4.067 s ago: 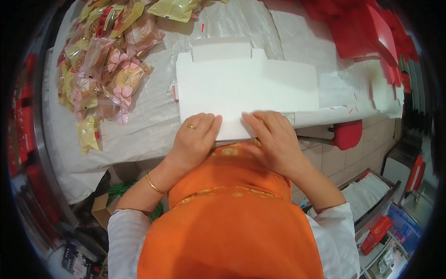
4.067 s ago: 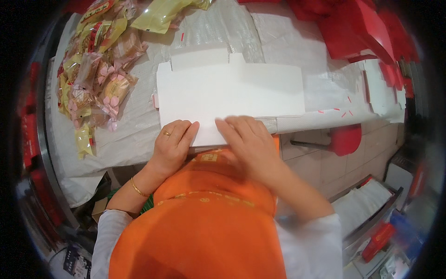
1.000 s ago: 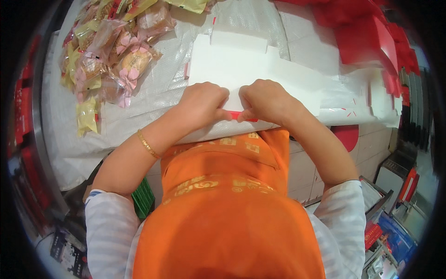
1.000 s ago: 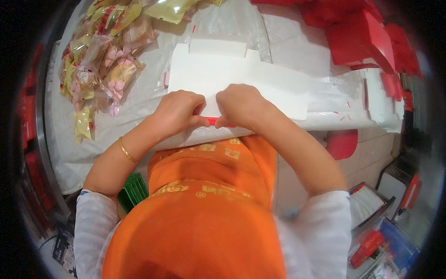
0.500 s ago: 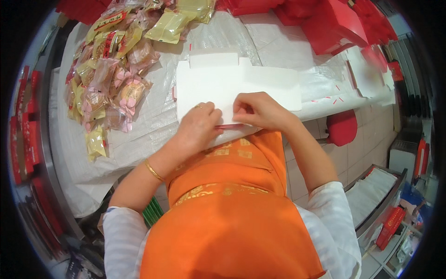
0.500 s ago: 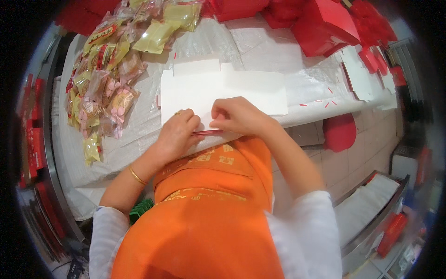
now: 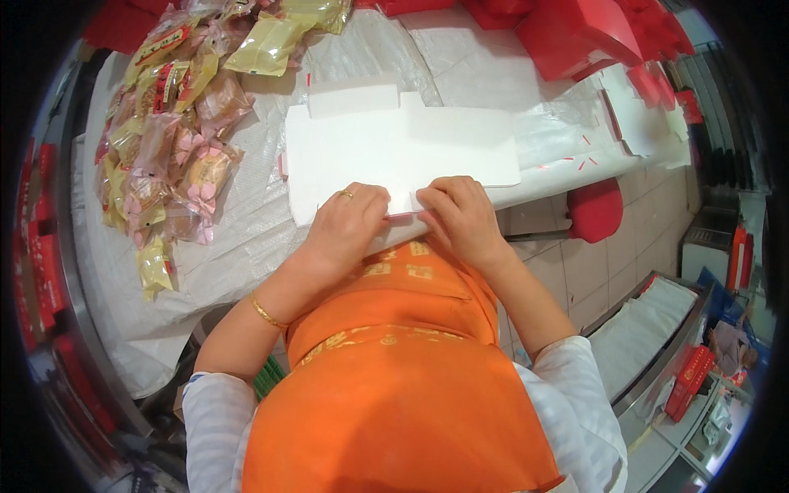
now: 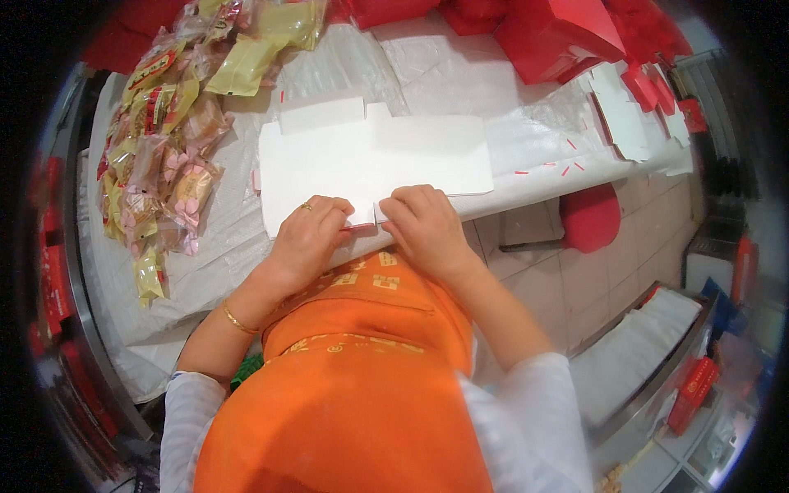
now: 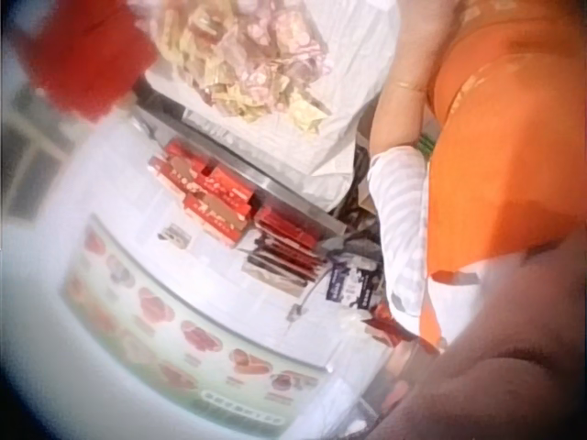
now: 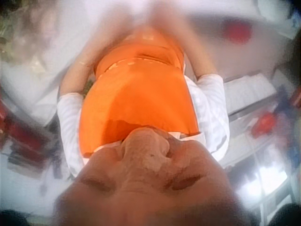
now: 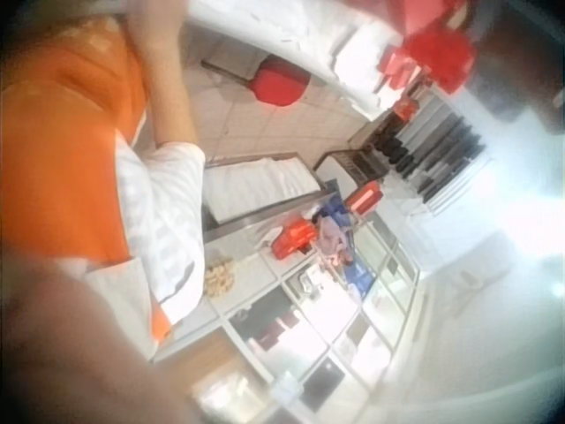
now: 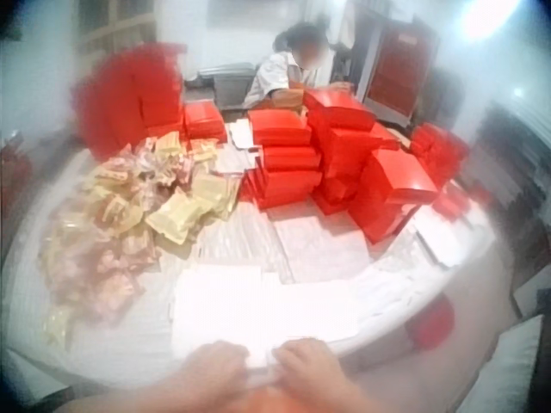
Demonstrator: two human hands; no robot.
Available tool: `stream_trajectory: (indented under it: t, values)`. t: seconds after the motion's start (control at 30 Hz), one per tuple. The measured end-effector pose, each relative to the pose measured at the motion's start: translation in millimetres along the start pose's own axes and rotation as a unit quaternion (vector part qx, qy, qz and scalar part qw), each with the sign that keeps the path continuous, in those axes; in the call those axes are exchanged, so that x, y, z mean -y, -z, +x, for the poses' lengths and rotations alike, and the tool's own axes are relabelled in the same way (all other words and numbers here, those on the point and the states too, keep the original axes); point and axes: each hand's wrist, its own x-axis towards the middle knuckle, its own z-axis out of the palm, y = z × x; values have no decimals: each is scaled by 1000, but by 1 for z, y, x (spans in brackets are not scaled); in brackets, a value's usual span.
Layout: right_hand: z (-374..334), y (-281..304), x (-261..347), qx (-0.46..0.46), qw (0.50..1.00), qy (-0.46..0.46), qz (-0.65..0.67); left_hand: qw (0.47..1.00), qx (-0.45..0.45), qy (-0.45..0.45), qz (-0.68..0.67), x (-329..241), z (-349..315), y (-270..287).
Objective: The person folds flat white cardboard pieces into small red boxes by hand. They then place individually wrapped snack items into the assembled boxes and close the lids. The finished boxes are stacked on the table.
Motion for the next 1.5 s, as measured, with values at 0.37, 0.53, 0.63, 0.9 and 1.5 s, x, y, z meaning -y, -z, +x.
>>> stream_trajectory:
  t: [0.37,0.53,0.63,0.9,1.5]
  values:
    - [15,9,-3,37,999,34,-8,991,47,78,-96,1,10,18]
    - [10,5,-10,34,995,84,-46,985,71,95,-129,6,14,23]
    - [8,1,-13,20,993,107,-52,979,91,106,-145,7,16,28]
    - [29,-1,-6,82,994,-24,73,981,111,86,-136,14,14,30]
    - [69,-1,-22,297,938,-144,110,969,146,77,-182,18,13,18]
